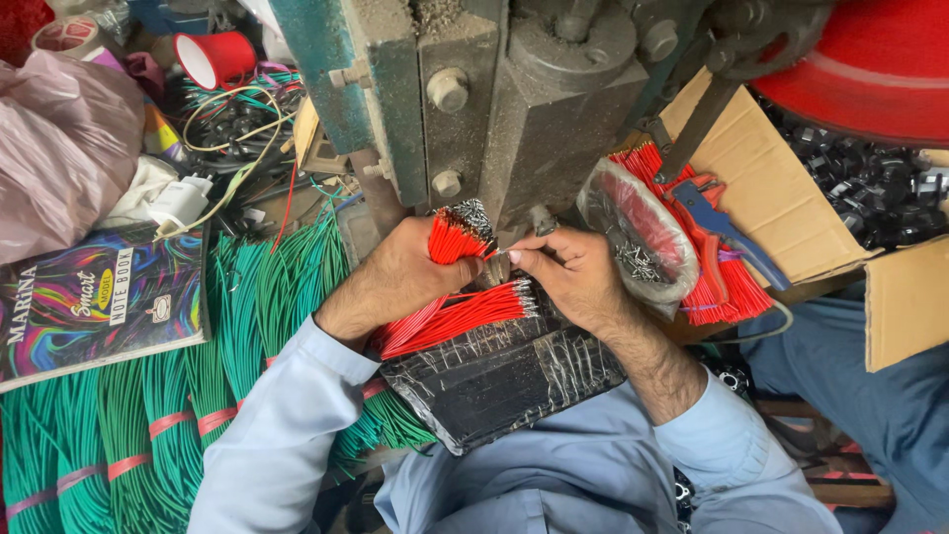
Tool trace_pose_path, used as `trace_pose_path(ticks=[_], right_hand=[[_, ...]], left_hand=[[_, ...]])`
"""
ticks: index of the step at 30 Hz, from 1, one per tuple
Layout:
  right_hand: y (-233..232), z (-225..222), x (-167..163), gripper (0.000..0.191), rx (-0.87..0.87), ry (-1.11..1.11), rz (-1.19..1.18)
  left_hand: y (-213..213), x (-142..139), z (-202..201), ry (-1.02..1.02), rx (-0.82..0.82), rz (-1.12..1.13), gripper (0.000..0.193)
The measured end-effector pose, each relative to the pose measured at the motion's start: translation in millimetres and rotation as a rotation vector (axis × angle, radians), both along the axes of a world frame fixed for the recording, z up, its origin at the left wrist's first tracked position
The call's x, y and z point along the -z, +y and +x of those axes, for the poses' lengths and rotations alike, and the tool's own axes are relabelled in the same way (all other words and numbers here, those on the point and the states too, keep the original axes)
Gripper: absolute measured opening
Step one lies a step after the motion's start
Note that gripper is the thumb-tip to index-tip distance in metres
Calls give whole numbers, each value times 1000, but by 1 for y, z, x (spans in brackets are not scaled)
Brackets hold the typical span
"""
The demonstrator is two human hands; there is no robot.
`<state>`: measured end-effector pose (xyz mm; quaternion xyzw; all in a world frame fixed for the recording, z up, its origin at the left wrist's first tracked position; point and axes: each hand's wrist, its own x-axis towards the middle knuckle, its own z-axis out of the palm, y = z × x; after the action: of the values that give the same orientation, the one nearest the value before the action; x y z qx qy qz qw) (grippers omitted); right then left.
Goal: The person crimps metal terminals onto the stripped ends of red insulated wires using a bench-mounted crimping press. They hold a bundle of red wires in one hand, position a wire end with a terminal in the press die, operate the press, and set the finished wire aside, repeating the cycle continuously.
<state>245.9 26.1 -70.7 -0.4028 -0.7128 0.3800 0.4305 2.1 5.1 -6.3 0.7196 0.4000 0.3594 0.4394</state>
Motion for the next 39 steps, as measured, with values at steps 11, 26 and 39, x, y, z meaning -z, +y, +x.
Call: trace_pose_path(ticks=[11, 26, 39], right_hand=[[-2, -1, -2, 12, -44, 29, -28], [1, -2, 1, 10, -17, 46, -2], [3, -2, -2, 7, -52, 43, -12]], left_hand=[[-1, -1, 0, 54, -8, 74, 14], [0, 0, 0, 62, -17, 122, 11], [0, 1, 1, -15, -43, -73, 10]])
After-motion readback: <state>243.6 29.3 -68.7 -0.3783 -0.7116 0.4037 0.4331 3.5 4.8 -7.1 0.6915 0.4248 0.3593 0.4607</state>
